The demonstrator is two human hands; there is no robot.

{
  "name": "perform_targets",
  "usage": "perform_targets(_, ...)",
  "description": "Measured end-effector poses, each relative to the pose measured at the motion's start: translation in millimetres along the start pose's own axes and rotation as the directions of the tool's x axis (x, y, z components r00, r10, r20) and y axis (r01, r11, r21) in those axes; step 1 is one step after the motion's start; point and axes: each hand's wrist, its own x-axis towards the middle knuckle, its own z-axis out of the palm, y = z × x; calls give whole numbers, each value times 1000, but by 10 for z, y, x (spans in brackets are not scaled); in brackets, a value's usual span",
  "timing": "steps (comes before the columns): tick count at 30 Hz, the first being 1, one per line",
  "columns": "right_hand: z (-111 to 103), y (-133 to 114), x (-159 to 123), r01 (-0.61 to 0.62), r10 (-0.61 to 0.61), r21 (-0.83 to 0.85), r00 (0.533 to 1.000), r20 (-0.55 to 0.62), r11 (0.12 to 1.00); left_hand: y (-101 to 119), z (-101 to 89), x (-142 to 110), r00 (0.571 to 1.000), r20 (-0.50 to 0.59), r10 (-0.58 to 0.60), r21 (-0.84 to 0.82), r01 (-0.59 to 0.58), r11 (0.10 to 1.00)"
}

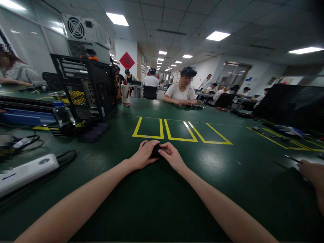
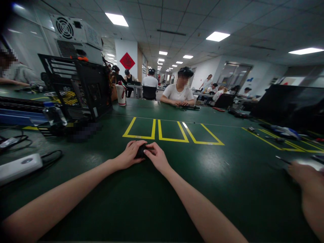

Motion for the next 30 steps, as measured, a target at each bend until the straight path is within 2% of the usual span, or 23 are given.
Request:
perform_targets(7,-1,12,15,-79,78,20,996,33,997,-19,37,6,999,-25,-20,1,20,1000)
perform_targets(18,20,-61,-59,-35,27,88,995,98,995,-18,50,-2,999,-24,-20,9,20,1000)
perform_targets(24,24,-57,-14,-48,47,87,999,19,995,9,24,3,999,-9,-32,3,32,999)
perform_targets(30,17,-22,-14,-76,76,-6,996,41,997,17,30,9,999,-6,-42,-7,42,999)
